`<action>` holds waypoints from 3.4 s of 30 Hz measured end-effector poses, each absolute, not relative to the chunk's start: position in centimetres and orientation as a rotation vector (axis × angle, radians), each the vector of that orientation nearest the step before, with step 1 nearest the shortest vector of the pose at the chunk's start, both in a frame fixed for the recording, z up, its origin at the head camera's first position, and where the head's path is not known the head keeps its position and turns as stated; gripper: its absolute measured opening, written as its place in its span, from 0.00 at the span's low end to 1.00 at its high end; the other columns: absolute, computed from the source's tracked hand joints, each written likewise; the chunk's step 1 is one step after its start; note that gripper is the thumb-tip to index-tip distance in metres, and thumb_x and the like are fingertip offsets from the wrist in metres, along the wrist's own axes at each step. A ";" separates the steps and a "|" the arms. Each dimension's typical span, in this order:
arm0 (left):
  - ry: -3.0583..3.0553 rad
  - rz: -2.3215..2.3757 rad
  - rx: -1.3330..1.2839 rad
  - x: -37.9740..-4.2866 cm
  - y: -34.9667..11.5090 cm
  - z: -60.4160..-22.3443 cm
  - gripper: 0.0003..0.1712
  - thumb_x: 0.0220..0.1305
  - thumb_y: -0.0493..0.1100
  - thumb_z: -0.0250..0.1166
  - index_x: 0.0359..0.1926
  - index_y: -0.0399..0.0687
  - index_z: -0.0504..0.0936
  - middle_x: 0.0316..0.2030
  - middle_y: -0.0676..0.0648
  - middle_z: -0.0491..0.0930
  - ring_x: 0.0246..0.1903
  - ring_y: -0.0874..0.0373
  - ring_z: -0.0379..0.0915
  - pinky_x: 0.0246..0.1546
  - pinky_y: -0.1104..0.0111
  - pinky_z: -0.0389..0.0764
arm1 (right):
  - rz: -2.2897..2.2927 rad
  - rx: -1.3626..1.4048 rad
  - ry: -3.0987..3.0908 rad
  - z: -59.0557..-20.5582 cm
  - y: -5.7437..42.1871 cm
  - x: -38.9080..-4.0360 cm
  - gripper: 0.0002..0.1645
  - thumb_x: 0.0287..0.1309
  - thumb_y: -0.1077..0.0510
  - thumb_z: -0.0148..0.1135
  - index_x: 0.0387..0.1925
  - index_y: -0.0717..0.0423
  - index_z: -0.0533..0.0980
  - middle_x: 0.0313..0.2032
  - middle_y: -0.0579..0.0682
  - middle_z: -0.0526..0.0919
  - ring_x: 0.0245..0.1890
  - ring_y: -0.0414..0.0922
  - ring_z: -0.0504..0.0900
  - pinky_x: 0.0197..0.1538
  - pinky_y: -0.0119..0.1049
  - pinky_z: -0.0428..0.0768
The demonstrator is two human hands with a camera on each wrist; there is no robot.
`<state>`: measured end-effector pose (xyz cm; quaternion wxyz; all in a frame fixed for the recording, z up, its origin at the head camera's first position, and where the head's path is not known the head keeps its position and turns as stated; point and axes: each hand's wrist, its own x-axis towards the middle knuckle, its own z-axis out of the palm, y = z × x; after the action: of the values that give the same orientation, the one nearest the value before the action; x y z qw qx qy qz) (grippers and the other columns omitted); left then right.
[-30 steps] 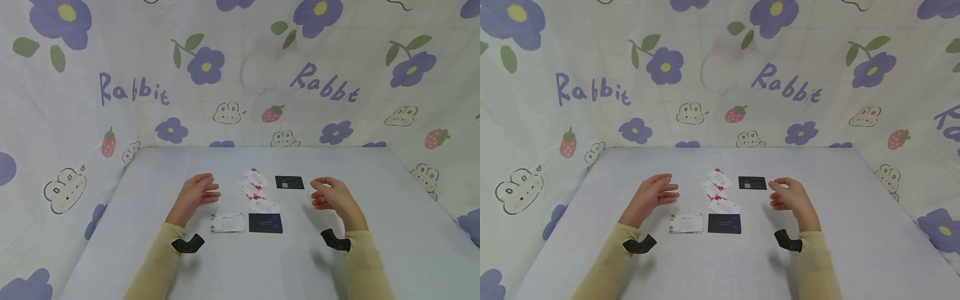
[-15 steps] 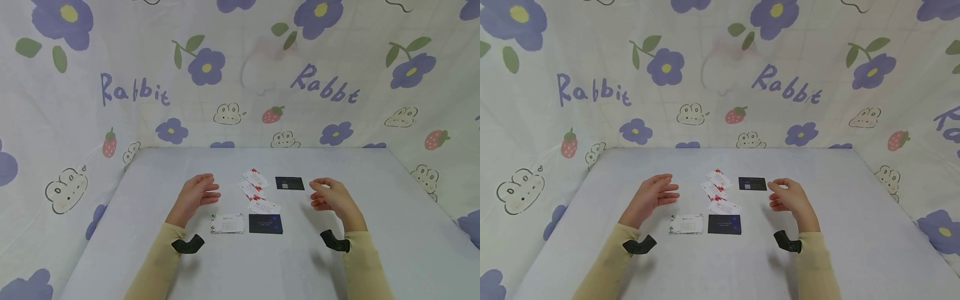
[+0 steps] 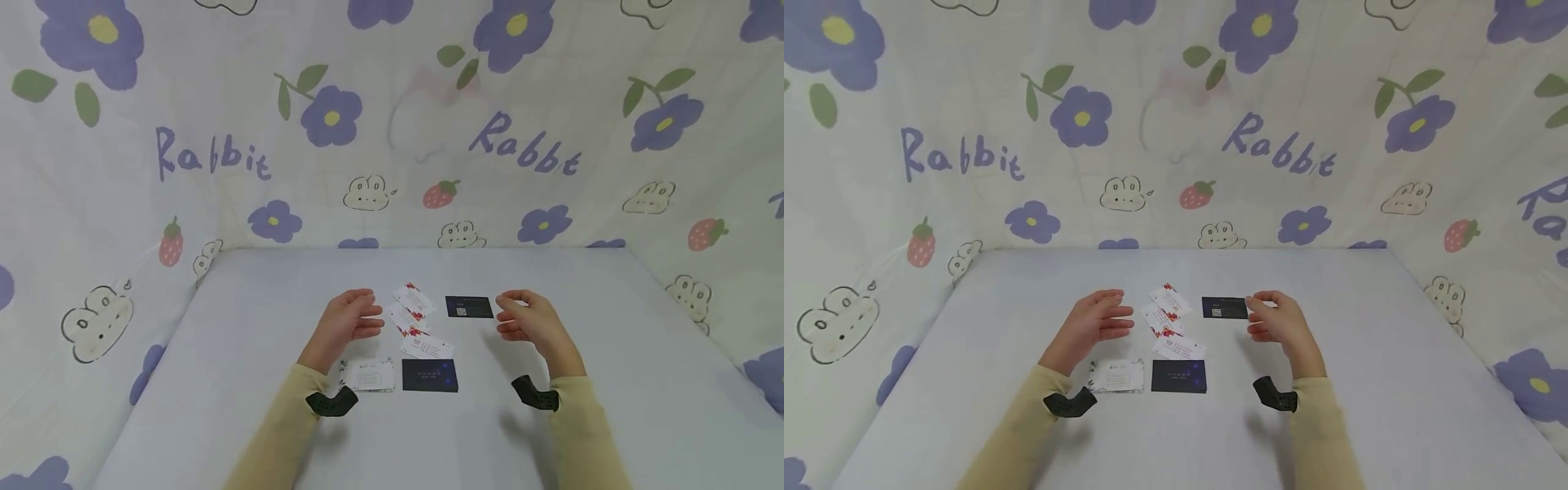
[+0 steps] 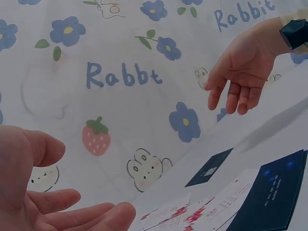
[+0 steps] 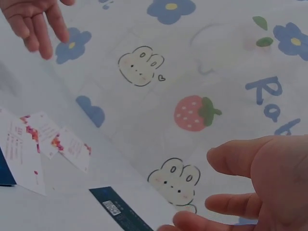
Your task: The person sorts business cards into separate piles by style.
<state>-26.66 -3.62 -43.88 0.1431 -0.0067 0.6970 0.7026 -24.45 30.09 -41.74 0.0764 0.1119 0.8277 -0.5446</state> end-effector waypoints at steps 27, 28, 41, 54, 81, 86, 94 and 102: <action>1.475 2.184 0.045 -30.0 9.8 -47.8 0.43 0.75 0.54 0.57 0.79 0.38 0.53 0.79 0.32 0.50 0.80 0.39 0.47 0.74 0.46 0.65 | -1.854 0.393 2.294 -44.9 30.9 -28.0 0.39 0.77 0.46 0.51 0.78 0.60 0.53 0.73 0.69 0.64 0.62 0.56 0.79 0.47 0.29 0.84; 1.467 2.188 0.047 -30.0 9.8 -47.8 0.43 0.75 0.54 0.57 0.79 0.38 0.52 0.79 0.31 0.50 0.80 0.39 0.47 0.73 0.45 0.65 | -1.862 0.381 2.276 -44.9 30.9 -28.0 0.40 0.77 0.45 0.50 0.78 0.61 0.52 0.73 0.70 0.63 0.59 0.54 0.81 0.47 0.29 0.85; 1.426 2.181 -0.054 -30.0 9.6 -47.1 0.38 0.77 0.54 0.55 0.78 0.41 0.57 0.79 0.30 0.50 0.79 0.38 0.49 0.74 0.45 0.65 | -1.902 0.503 2.287 -44.8 30.8 -28.1 0.43 0.75 0.41 0.51 0.79 0.60 0.51 0.73 0.69 0.63 0.63 0.59 0.77 0.43 0.27 0.83; 1.339 2.216 -0.103 -29.9 9.5 -47.3 0.39 0.77 0.53 0.56 0.79 0.42 0.56 0.79 0.30 0.50 0.79 0.38 0.49 0.74 0.45 0.65 | -1.961 0.473 2.139 -45.4 31.1 -28.7 0.49 0.75 0.32 0.43 0.81 0.58 0.45 0.76 0.68 0.59 0.51 0.44 0.82 0.42 0.26 0.81; 1.389 2.164 -0.148 -30.5 9.2 -47.6 0.36 0.76 0.53 0.56 0.77 0.43 0.61 0.77 0.33 0.56 0.78 0.40 0.54 0.72 0.46 0.69 | -2.080 0.478 1.981 -45.0 32.0 -28.1 0.52 0.73 0.27 0.37 0.81 0.57 0.45 0.65 0.61 0.69 0.41 0.39 0.82 0.41 0.27 0.79; 1.418 2.150 -0.161 -30.5 9.2 -47.5 0.35 0.76 0.53 0.56 0.77 0.44 0.62 0.77 0.32 0.57 0.77 0.40 0.56 0.71 0.47 0.71 | -2.110 0.500 1.986 -45.2 31.8 -28.2 0.44 0.77 0.42 0.48 0.79 0.61 0.49 0.44 0.46 0.81 0.34 0.35 0.81 0.37 0.26 0.75; 1.477 2.109 -0.147 -30.4 9.2 -47.4 0.35 0.77 0.53 0.55 0.78 0.45 0.61 0.77 0.32 0.58 0.75 0.39 0.59 0.68 0.48 0.74 | -1.865 0.516 2.316 -46.3 30.7 -28.4 0.30 0.71 0.64 0.57 0.71 0.65 0.65 0.27 0.41 0.80 0.23 0.34 0.75 0.28 0.28 0.75; 1.533 2.088 -0.163 -30.2 9.2 -47.2 0.35 0.76 0.54 0.56 0.77 0.45 0.62 0.74 0.32 0.63 0.70 0.38 0.67 0.63 0.52 0.78 | -1.864 0.542 2.280 -46.2 30.5 -28.1 0.25 0.71 0.63 0.57 0.66 0.65 0.68 0.25 0.43 0.79 0.22 0.34 0.75 0.27 0.27 0.76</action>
<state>-30.22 9.19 -47.20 0.2696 -0.0606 0.5688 0.7747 -28.07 30.53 -46.17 0.0734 0.1805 0.7594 -0.6208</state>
